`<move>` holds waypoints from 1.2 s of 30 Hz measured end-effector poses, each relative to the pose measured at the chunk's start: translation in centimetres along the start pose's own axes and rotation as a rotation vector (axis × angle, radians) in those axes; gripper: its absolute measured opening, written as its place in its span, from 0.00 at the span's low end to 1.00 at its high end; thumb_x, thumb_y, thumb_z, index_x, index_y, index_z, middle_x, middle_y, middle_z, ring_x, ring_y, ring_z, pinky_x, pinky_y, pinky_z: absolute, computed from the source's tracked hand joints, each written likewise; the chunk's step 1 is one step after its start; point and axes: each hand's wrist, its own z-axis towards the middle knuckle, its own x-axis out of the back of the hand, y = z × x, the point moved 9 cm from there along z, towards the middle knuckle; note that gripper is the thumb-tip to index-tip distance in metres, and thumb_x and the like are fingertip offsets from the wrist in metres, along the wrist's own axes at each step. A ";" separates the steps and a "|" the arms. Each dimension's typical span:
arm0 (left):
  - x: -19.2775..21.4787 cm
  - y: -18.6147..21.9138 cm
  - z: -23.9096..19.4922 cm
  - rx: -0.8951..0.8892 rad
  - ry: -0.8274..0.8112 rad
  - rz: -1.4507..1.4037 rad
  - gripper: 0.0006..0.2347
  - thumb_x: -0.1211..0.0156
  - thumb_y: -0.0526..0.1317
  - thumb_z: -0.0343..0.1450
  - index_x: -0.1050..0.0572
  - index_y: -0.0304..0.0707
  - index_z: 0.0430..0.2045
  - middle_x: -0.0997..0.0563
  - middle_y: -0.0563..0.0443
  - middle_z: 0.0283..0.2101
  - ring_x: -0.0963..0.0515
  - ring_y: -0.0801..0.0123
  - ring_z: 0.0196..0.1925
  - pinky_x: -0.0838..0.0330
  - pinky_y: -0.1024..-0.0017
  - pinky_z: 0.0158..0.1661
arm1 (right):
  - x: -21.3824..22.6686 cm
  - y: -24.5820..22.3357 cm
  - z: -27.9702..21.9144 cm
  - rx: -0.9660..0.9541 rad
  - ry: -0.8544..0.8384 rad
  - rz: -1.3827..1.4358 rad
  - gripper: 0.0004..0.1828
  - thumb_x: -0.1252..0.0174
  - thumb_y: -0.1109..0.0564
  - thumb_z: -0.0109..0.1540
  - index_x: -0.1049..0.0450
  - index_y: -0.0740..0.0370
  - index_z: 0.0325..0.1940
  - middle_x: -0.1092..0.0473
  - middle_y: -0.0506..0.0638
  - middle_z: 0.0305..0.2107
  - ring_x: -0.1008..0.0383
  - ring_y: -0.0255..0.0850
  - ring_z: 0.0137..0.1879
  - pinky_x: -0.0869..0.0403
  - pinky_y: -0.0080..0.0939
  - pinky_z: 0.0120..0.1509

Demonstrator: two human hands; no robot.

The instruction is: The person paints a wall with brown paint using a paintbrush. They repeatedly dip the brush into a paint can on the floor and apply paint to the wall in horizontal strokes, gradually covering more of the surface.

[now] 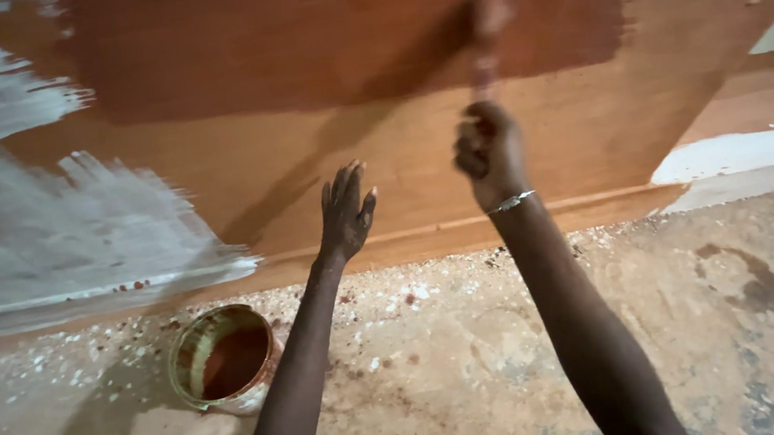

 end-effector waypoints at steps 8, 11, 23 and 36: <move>-2.7 3.2 0.6 -0.080 -0.016 -0.036 0.22 0.52 0.48 0.79 0.39 0.40 0.69 0.36 0.41 0.72 0.42 0.50 0.76 0.53 0.43 0.70 | -0.1 -0.1 -1.2 -0.272 -0.234 -0.021 0.11 0.53 0.50 0.70 0.30 0.55 0.39 0.47 0.36 0.13 0.55 0.27 0.14 0.53 0.30 0.17; -3.5 3.6 0.9 -0.043 -0.035 -0.007 0.23 0.51 0.48 0.79 0.39 0.41 0.69 0.36 0.41 0.72 0.42 0.50 0.76 0.52 0.44 0.70 | 5.6 -6.2 1.2 -0.034 -0.139 0.080 0.12 0.51 0.50 0.73 0.31 0.52 0.37 0.46 0.36 0.14 0.54 0.28 0.15 0.54 0.31 0.18; -5.2 6.0 1.4 -0.074 -0.015 -0.004 0.22 0.50 0.47 0.79 0.38 0.40 0.68 0.35 0.42 0.71 0.40 0.50 0.75 0.50 0.44 0.71 | 10.2 -7.5 -0.3 -0.099 -0.057 -0.142 0.11 0.51 0.51 0.69 0.29 0.58 0.37 0.46 0.39 0.12 0.53 0.30 0.13 0.52 0.32 0.16; -8.7 6.8 1.6 -0.074 -0.103 -0.042 0.24 0.52 0.49 0.79 0.39 0.39 0.69 0.37 0.40 0.72 0.42 0.48 0.76 0.54 0.44 0.70 | 20.2 -12.6 0.2 0.220 0.293 0.103 0.17 0.50 0.46 0.69 0.37 0.53 0.28 0.42 0.42 0.14 0.52 0.32 0.14 0.53 0.34 0.17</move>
